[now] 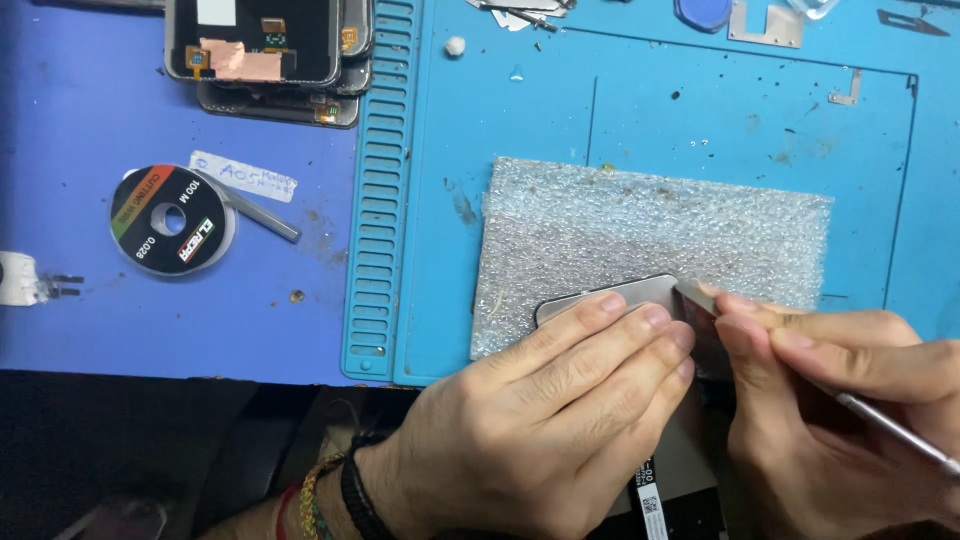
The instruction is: Using a metal pry tool to clean and separate the edges of a smartphone screen assembly on a repair mat.
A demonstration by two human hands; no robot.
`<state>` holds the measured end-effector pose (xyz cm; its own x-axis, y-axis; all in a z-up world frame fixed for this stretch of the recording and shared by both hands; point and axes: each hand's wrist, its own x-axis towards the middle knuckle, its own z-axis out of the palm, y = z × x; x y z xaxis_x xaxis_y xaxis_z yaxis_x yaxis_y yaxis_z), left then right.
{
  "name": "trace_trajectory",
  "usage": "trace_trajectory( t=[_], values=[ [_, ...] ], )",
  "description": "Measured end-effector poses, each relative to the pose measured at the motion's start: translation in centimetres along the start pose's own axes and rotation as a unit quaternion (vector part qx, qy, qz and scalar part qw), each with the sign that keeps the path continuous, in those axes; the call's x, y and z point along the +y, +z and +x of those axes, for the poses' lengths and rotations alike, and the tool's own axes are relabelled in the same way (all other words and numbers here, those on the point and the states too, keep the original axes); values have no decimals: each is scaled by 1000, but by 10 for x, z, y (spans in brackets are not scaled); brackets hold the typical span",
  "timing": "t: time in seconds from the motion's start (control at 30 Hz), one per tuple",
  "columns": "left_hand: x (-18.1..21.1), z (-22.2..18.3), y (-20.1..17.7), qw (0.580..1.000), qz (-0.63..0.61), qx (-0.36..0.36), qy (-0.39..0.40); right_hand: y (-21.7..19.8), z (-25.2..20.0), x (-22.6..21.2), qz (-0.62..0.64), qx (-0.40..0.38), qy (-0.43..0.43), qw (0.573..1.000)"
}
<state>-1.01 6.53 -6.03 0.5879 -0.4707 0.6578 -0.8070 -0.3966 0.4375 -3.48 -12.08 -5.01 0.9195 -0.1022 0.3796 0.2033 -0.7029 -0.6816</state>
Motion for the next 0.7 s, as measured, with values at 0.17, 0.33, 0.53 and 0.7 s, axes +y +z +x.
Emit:
trace_trajectory(
  t=[0.17,0.33,0.53,0.7],
  values=[
    [0,-1,1,1000,5,3,2,-8,5,-3,-17,-49,-14,999],
    [0,0,1,1000,2,9,4,-4,1,3,33,-23,-13,999],
    [0,0,2,1000,6,13,5,-3,1,-6,17,-2,37,999],
    [0,0,0,1000,3,0,2,-6,12,-5,-21,-41,27,999]
  ],
)
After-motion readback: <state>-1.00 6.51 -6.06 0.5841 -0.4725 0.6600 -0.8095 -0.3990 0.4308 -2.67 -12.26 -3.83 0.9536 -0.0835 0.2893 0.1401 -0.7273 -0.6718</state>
